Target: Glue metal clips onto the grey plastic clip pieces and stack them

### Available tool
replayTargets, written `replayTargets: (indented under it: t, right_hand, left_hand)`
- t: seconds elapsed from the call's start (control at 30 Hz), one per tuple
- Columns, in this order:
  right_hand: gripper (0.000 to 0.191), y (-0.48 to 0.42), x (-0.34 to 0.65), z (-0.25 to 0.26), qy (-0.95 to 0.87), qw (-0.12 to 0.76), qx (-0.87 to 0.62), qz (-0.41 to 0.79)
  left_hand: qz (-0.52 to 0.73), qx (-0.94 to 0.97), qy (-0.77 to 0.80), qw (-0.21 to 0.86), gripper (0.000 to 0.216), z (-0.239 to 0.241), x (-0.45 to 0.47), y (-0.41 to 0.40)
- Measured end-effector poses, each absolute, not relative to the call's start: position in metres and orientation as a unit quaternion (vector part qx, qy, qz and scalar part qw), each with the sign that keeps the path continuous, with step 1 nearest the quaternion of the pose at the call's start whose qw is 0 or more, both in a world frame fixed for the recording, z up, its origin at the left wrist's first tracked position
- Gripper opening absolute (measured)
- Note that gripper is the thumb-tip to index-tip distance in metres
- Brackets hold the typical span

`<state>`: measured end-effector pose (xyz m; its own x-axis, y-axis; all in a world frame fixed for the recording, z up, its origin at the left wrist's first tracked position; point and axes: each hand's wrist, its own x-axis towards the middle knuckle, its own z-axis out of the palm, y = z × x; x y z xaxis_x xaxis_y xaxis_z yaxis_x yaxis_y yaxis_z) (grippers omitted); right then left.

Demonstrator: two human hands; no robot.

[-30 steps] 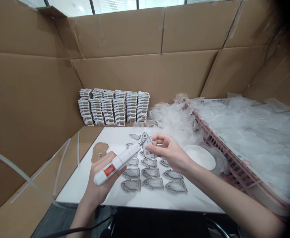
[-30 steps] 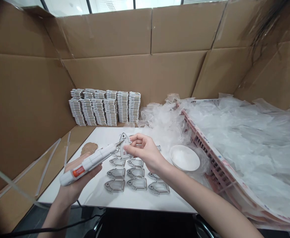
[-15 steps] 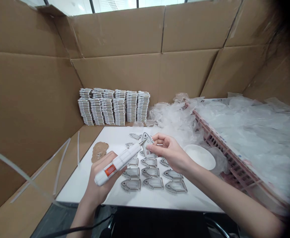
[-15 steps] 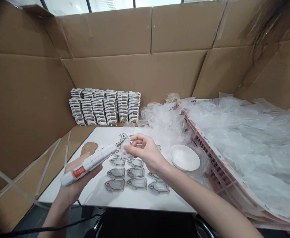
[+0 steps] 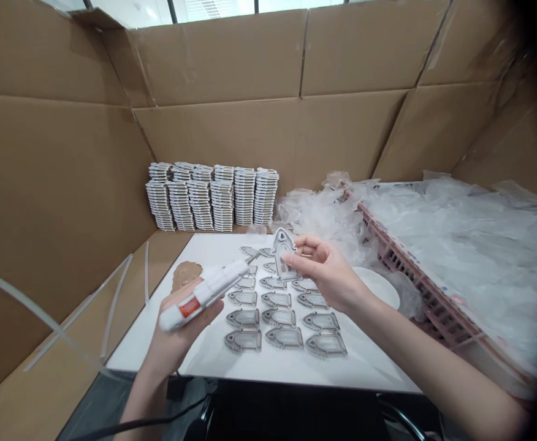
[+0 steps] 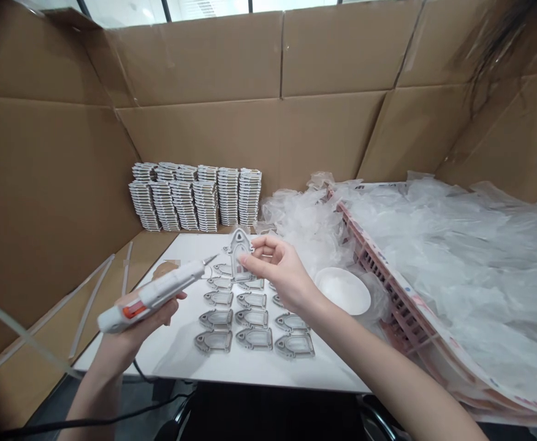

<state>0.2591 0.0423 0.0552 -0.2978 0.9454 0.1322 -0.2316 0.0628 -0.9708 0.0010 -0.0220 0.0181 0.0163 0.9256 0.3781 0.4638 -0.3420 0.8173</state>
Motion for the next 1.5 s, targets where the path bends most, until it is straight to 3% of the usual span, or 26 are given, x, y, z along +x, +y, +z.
replayTargets:
  t: [0.27,0.8,1.5]
  right_hand:
    - [0.032,0.042,0.262,0.062,-0.584,0.507,-0.326,0.543]
    - [0.029,0.039,0.259,0.059,-0.625,0.497,-0.315,0.514]
    - [0.026,0.037,0.261,0.06,-0.635,0.492,-0.334,0.493]
  left_hand:
    - [0.341,0.771,0.432,0.321,0.02,0.03,-0.009,-0.029]
    - [0.367,0.769,0.46,0.252,0.024,0.03,0.006,-0.022]
    - [0.375,0.75,0.469,0.277,0.017,0.028,0.01,-0.023]
